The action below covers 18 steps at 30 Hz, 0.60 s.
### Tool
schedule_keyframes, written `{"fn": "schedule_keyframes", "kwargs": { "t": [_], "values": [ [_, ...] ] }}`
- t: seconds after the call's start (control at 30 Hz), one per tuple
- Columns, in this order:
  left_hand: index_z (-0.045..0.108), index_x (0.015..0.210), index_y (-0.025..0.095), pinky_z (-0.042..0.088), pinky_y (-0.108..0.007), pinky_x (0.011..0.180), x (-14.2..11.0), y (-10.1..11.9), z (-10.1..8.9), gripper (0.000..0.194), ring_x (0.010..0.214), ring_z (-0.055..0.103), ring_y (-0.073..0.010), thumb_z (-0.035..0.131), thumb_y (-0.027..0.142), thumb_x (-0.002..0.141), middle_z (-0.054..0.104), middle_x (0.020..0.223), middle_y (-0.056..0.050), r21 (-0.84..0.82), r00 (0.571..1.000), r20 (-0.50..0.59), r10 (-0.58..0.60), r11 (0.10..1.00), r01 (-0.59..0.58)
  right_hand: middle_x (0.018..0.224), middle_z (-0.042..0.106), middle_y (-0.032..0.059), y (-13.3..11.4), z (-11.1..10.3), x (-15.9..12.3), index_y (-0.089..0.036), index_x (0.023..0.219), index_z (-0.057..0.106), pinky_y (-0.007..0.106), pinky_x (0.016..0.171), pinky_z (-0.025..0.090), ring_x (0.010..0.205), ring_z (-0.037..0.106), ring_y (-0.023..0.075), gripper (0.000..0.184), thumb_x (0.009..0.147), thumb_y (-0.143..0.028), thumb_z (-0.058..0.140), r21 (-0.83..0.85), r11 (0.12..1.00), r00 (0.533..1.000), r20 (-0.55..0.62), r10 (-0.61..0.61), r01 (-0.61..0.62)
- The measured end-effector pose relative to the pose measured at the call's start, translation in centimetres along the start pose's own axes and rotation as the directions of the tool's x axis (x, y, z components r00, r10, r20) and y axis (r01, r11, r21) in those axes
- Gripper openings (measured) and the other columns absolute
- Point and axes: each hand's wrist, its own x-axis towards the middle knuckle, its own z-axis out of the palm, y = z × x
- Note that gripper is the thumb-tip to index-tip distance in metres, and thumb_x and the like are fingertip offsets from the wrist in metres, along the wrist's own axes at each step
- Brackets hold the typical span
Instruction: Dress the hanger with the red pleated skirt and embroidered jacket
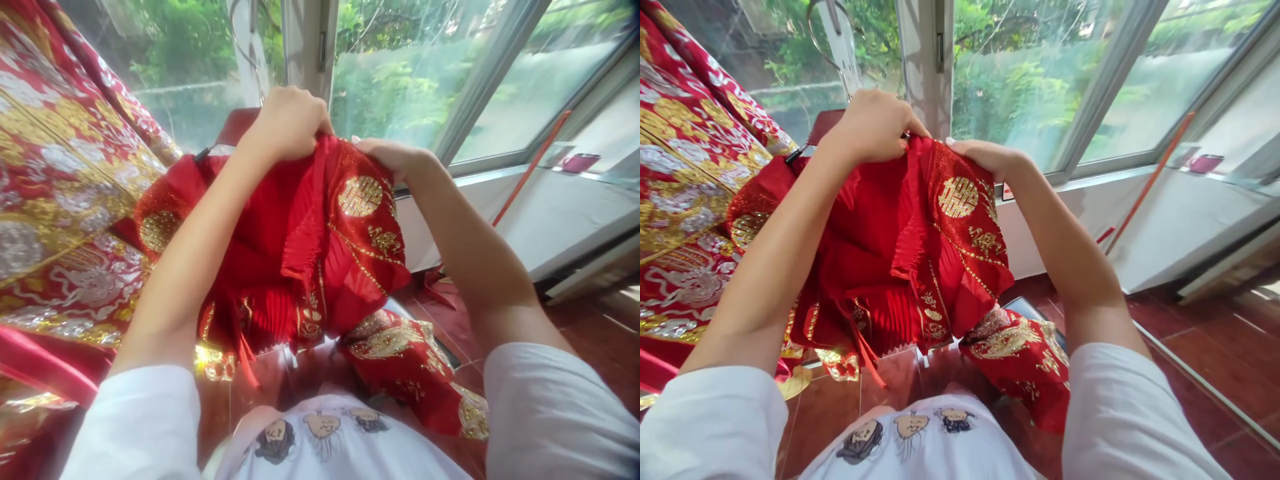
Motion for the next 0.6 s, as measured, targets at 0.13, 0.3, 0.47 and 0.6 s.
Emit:
{"fn": "schedule_keyframes", "kwargs": {
  "t": [0.13,0.3,0.47,0.6],
  "values": [
    [0.068,0.118,0.035,0.041,-0.040,0.093,-0.1,0.7,0.0,0.051,0.108,0.058,-0.0264,0.045,0.020,0.075,0.070,0.102,0.000,0.026,1.000,-0.003,-0.010,1.000,0.010,0.048,0.024,-0.0038,0.3,0.9,-1.0,-0.019,0.049,0.024,0.024,0.050,0.021,0.048,0.020,0.0057,0.057,0.096,-0.042,0.045,-0.145,0.960,0.931,-0.247,-0.269,0.239],
    [0.059,0.130,0.027,0.037,-0.032,0.105,-5.2,-1.0,-2.4,0.047,0.119,0.052,-0.0200,0.046,0.031,0.085,0.062,0.127,-0.003,-0.114,0.963,-0.268,-0.037,0.993,0.006,0.053,0.020,-0.0028,1.7,1.1,-1.5,-0.017,0.052,0.032,0.025,0.056,0.022,0.054,0.020,0.0075,0.050,0.092,-0.040,0.050,-0.373,0.814,0.725,-0.384,-0.572,0.445],
    [0.060,0.127,0.037,0.039,-0.031,0.099,-15.2,-6.1,-2.8,0.042,0.109,0.054,-0.0184,0.042,0.049,0.091,0.061,0.128,0.012,-0.302,0.835,-0.220,-0.504,0.849,0.433,0.049,0.018,-0.0034,1.4,-0.5,-0.7,-0.018,0.045,0.020,0.028,0.052,0.015,0.050,0.017,0.0057,0.057,0.092,-0.026,0.052,-0.198,0.891,0.858,-0.248,-0.449,0.409],
    [0.047,0.132,0.052,0.040,-0.036,0.091,-20.4,-6.6,-0.9,0.041,0.104,0.053,-0.0215,0.034,0.052,0.093,0.055,0.129,0.025,-0.317,0.818,0.040,-0.574,0.769,0.556,0.043,0.021,-0.0038,1.8,-1.9,1.4,-0.018,0.040,0.022,0.028,0.049,0.015,0.045,0.017,0.0042,0.061,0.094,-0.025,0.051,-0.061,0.964,0.952,-0.154,-0.264,0.257]
  ]
}}
